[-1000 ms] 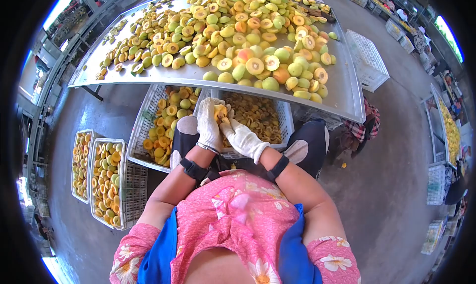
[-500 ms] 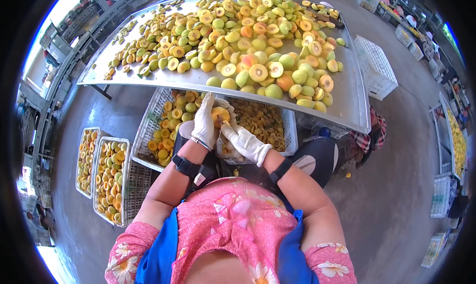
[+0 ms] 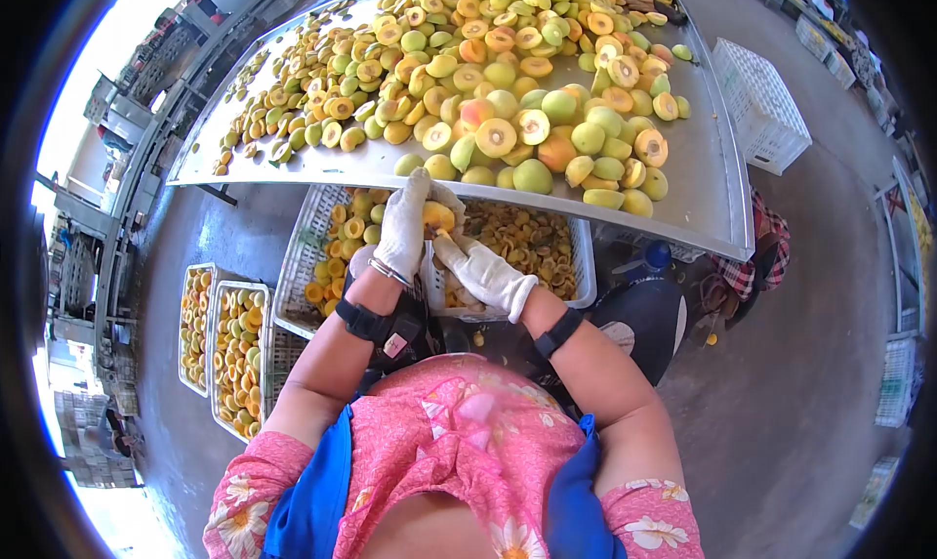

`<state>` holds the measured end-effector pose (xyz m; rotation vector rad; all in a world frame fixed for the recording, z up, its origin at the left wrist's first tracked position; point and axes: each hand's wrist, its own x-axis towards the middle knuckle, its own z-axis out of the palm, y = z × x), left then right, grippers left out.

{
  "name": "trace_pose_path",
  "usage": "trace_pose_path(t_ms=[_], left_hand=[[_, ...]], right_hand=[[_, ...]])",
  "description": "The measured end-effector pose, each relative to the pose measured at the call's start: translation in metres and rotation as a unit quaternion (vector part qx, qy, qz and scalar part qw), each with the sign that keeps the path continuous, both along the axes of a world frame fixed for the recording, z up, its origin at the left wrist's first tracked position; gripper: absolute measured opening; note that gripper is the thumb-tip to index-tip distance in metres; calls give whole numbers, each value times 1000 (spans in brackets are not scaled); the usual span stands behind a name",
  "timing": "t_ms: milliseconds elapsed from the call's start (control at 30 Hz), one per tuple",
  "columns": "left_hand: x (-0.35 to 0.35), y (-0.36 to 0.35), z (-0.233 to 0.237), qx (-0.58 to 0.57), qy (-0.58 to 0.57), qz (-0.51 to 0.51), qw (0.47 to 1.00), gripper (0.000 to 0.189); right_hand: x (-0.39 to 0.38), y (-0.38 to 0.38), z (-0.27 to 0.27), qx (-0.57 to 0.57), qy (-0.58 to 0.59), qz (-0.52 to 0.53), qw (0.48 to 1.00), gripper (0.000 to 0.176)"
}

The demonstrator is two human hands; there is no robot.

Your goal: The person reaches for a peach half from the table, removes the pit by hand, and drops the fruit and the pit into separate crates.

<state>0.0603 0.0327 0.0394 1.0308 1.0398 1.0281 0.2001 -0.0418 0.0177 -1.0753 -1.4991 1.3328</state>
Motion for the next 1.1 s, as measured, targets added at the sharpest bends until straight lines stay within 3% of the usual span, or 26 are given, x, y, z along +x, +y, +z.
trace_pose_path(t_ms=[67,100,167,267,333,467,533,600,667,733,833,867,933,1067,1100], left_hand=[[-1,1,2,88,134,-58,985,51],[-1,2,8,86,138,-60,985,51],[0,2,15,67,202,-114,970,51],[-1,1,13,113,197,-135,964,50],[-3,0,12,148,202,-143,957,50],[-7,-6,7,118,165,-140,969,47],[-8,-6,2,127,151,-140,970,46],[-5,-14,12,151,244,-144,947,44],[-7,-10,5,119,175,-129,969,44],[-13,-9,-12,30,5,-78,996,45],[-16,-14,-14,31,-23,-100,994,42],[-17,-18,-9,29,-24,-100,994,42],[-19,-23,4,127,177,-185,958,38],[-27,-17,0,145,189,-224,945,37],[-27,-18,-2,104,104,-214,966,38]], right_hand=[[0,6,-24,53,1,-19,998,51],[2,11,-33,-110,126,66,984,46],[5,11,-45,-269,246,149,919,42],[11,2,-11,-299,285,163,896,35],[14,-3,3,-387,287,174,859,34],[10,-6,1,-395,292,188,850,34],[4,-10,-4,-295,218,141,920,37],[-3,-8,-23,-254,199,144,936,37],[-5,-8,-28,-207,180,147,950,38],[-1,-15,3,-361,250,176,881,38],[1,-16,11,-390,254,190,864,38],[1,-17,8,-392,254,189,864,38],[-1,-20,0,-331,205,189,901,39],[-1,-16,1,-411,255,231,844,39],[0,-17,0,-423,296,243,821,40]])
